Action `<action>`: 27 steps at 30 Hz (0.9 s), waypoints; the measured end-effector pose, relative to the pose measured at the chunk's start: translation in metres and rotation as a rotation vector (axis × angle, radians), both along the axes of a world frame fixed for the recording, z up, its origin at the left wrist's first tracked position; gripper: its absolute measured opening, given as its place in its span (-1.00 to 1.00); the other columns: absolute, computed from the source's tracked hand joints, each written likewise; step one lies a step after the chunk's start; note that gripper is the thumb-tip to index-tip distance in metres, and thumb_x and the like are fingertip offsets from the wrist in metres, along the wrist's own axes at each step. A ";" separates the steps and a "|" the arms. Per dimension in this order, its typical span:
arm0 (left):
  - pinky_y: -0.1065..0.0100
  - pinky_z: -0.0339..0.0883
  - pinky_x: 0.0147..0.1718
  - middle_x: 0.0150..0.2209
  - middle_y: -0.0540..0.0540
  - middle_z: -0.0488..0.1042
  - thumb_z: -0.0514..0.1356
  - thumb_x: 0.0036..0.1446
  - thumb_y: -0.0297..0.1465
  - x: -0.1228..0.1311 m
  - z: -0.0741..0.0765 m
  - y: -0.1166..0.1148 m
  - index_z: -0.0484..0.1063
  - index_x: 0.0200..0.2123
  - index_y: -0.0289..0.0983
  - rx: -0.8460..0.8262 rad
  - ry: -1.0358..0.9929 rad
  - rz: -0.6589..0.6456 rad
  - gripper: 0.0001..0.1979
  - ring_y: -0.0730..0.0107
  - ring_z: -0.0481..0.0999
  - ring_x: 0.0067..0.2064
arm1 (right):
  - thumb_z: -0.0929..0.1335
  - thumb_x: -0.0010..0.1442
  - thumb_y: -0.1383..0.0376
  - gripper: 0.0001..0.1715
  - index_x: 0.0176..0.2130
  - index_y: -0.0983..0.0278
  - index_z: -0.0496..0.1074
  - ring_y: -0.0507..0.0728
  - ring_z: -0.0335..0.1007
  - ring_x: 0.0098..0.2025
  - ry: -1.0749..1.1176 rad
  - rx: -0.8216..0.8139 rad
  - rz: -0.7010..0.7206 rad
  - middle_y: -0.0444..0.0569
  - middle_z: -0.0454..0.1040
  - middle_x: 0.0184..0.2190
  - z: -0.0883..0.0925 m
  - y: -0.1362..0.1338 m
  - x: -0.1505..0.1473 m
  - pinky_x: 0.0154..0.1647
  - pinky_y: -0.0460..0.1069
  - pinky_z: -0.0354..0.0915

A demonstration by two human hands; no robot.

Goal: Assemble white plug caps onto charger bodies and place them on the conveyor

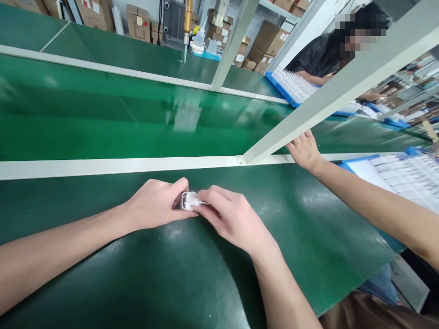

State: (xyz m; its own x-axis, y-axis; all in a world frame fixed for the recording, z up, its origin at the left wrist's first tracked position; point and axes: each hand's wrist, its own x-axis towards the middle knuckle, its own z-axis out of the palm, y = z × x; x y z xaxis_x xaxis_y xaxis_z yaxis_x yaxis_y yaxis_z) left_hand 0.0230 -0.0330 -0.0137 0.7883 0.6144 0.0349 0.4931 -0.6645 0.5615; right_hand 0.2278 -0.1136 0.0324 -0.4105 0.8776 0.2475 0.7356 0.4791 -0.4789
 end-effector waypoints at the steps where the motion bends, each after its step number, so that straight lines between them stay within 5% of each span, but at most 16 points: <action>1: 0.36 -0.09 -0.56 -0.43 0.05 0.55 0.16 0.27 0.02 0.000 0.000 0.000 0.16 -0.25 -0.19 0.002 -0.002 -0.001 -0.59 0.21 0.60 -0.42 | 0.38 0.36 0.39 -0.87 -0.08 0.21 0.41 -0.02 0.31 -0.42 -0.017 -0.004 0.008 -0.14 0.43 -0.36 0.000 0.000 -0.002 -0.39 -0.08 0.26; 11: 0.36 -0.09 -0.56 -0.45 0.05 0.55 0.11 0.30 0.02 0.000 -0.001 -0.002 0.17 -0.26 -0.20 0.031 -0.013 0.003 -0.60 0.23 0.59 -0.45 | 0.41 0.35 0.30 -0.90 -0.11 0.24 0.51 0.00 0.33 -0.39 0.151 -0.092 -0.067 -0.10 0.42 -0.34 -0.017 0.006 -0.009 -0.40 -0.08 0.28; 27: 0.35 -0.08 -0.54 -0.43 0.03 0.57 0.16 0.27 0.02 0.000 0.000 0.000 0.21 -0.20 -0.20 0.020 0.020 -0.010 -0.60 0.18 0.62 -0.40 | 0.42 0.33 0.30 -0.95 -0.18 0.22 0.53 0.03 0.34 -0.42 0.208 -0.024 -0.119 -0.07 0.49 -0.34 -0.019 0.010 -0.010 -0.44 -0.03 0.27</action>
State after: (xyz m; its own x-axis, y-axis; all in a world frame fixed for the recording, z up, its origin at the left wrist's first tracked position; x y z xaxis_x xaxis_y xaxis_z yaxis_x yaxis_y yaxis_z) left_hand 0.0226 -0.0326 -0.0137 0.7953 0.6055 0.0311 0.4973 -0.6808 0.5378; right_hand 0.2179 -0.1033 0.0138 -0.2463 0.9234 0.2943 0.6701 0.3816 -0.6366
